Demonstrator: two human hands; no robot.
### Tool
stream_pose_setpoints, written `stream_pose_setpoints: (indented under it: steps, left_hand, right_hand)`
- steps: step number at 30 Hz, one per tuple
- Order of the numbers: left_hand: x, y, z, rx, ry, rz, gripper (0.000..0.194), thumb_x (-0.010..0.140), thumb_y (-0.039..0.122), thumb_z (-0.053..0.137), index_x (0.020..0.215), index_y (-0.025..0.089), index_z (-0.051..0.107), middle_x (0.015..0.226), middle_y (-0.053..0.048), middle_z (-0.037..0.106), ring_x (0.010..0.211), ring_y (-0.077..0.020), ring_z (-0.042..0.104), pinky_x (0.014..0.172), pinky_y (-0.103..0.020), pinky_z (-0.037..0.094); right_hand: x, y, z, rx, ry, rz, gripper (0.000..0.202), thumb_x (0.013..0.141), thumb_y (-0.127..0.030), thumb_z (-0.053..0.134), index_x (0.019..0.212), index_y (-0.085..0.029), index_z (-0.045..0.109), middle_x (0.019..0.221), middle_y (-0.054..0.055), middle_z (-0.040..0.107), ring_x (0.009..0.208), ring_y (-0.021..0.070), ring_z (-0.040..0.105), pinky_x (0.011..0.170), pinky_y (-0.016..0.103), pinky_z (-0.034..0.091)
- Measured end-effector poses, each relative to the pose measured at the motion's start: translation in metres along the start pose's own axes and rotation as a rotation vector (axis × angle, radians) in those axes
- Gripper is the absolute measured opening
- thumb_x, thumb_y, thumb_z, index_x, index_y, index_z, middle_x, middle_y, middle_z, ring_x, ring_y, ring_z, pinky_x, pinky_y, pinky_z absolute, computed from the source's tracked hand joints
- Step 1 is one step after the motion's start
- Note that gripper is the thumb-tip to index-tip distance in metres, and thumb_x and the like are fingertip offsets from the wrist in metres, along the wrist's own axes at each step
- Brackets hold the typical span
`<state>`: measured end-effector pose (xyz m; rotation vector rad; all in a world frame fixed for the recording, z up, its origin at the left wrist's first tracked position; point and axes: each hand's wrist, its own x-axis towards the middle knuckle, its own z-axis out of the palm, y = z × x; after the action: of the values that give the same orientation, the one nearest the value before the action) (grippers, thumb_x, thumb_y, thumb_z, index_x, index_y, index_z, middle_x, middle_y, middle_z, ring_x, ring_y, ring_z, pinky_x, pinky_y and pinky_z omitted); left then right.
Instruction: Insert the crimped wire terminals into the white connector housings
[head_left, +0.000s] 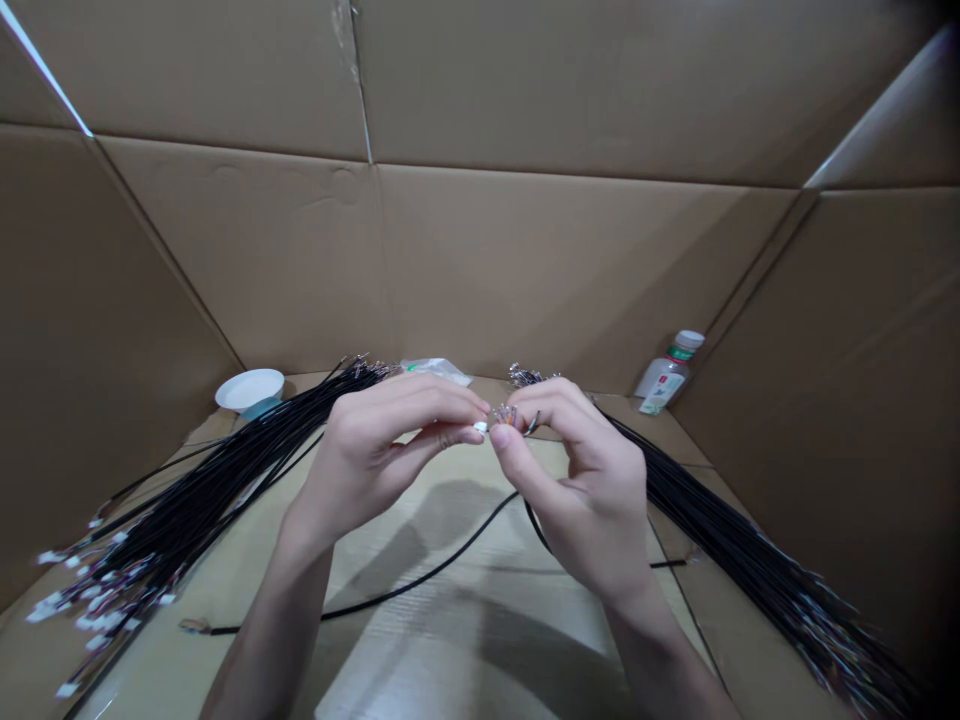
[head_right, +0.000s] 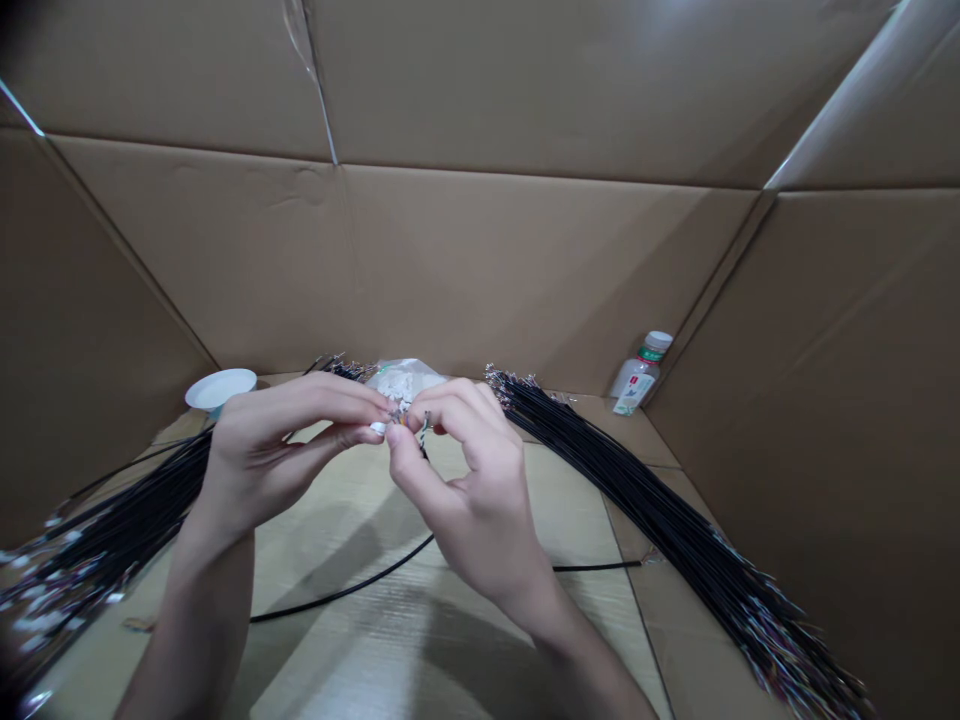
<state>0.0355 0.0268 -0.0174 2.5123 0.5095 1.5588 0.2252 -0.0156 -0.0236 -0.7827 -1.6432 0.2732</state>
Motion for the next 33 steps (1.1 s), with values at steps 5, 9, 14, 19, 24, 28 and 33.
stream_pose_setpoints:
  steps: [5, 9, 14, 19, 24, 28, 33]
  left_hand:
    - [0.001, 0.001, 0.006, -0.058, 0.058, -0.007, 0.014, 0.092, 0.007, 0.075, 0.098, 0.02, 0.075, 0.097, -0.002, 0.081, 0.094, -0.0153, 0.075, 0.088, -0.027, 0.058]
    - [0.002, 0.001, 0.011, -0.114, 0.087, -0.014, 0.014, 0.091, 0.006, 0.076, 0.096, 0.02, 0.075, 0.095, -0.002, 0.081, 0.092, -0.0146, 0.074, 0.083, -0.026, 0.058]
    - [0.002, 0.0, 0.012, -0.161, 0.147, -0.041, 0.013, 0.092, 0.009, 0.076, 0.095, 0.021, 0.076, 0.095, -0.002, 0.081, 0.09, -0.0146, 0.073, 0.074, -0.026, 0.057]
    - [0.002, 0.0, 0.007, -0.094, 0.142, -0.045, 0.012, 0.092, 0.011, 0.077, 0.096, 0.022, 0.077, 0.099, -0.003, 0.082, 0.091, -0.0163, 0.075, 0.073, -0.027, 0.058]
    - [0.0, 0.0, 0.005, -0.023, 0.144, -0.05, 0.008, 0.093, 0.017, 0.077, 0.097, 0.024, 0.077, 0.1, -0.004, 0.082, 0.091, -0.0198, 0.076, 0.075, -0.032, 0.06]
    - [-0.001, -0.002, 0.007, 0.017, 0.155, -0.015, 0.011, 0.094, 0.017, 0.077, 0.1, 0.026, 0.078, 0.101, -0.004, 0.083, 0.091, -0.0204, 0.076, 0.082, -0.035, 0.061]
    - [-0.001, 0.0, 0.01, 0.019, 0.172, -0.046, 0.01, 0.093, 0.016, 0.077, 0.1, 0.025, 0.077, 0.103, -0.003, 0.082, 0.092, -0.0189, 0.075, 0.078, -0.033, 0.059]
  right_hand:
    - [0.0, 0.004, 0.004, 0.032, 0.02, -0.051, 0.016, 0.096, -0.008, 0.065, 0.087, -0.021, 0.063, 0.092, -0.001, 0.066, 0.09, 0.0151, 0.061, 0.083, 0.034, 0.048]
    - [0.001, 0.008, 0.006, 0.068, 0.029, -0.069, 0.016, 0.096, -0.007, 0.064, 0.087, -0.021, 0.064, 0.091, -0.001, 0.065, 0.089, 0.0154, 0.06, 0.082, 0.035, 0.047]
    - [0.001, 0.012, 0.007, 0.194, 0.039, -0.028, 0.013, 0.097, -0.012, 0.068, 0.089, -0.022, 0.066, 0.094, 0.0, 0.065, 0.091, 0.0164, 0.062, 0.083, 0.035, 0.049]
    - [0.002, 0.014, 0.007, 0.372, 0.003, 0.11, 0.011, 0.1, -0.021, 0.069, 0.089, -0.023, 0.069, 0.093, 0.0, 0.064, 0.09, 0.0158, 0.062, 0.082, 0.032, 0.049]
    - [0.003, 0.012, 0.009, 0.535, 0.005, 0.226, 0.011, 0.101, -0.025, 0.067, 0.09, -0.023, 0.069, 0.092, -0.001, 0.062, 0.08, 0.0134, 0.06, 0.075, 0.029, 0.054]
    - [0.003, 0.014, 0.01, 0.628, -0.008, 0.313, 0.011, 0.101, -0.029, 0.068, 0.092, -0.023, 0.07, 0.086, -0.001, 0.062, 0.075, 0.0128, 0.059, 0.07, 0.027, 0.058]
    - [0.003, 0.019, 0.01, 0.776, -0.025, 0.344, 0.007, 0.1, -0.029, 0.07, 0.095, -0.025, 0.071, 0.086, -0.002, 0.063, 0.075, 0.0108, 0.059, 0.067, 0.021, 0.058]
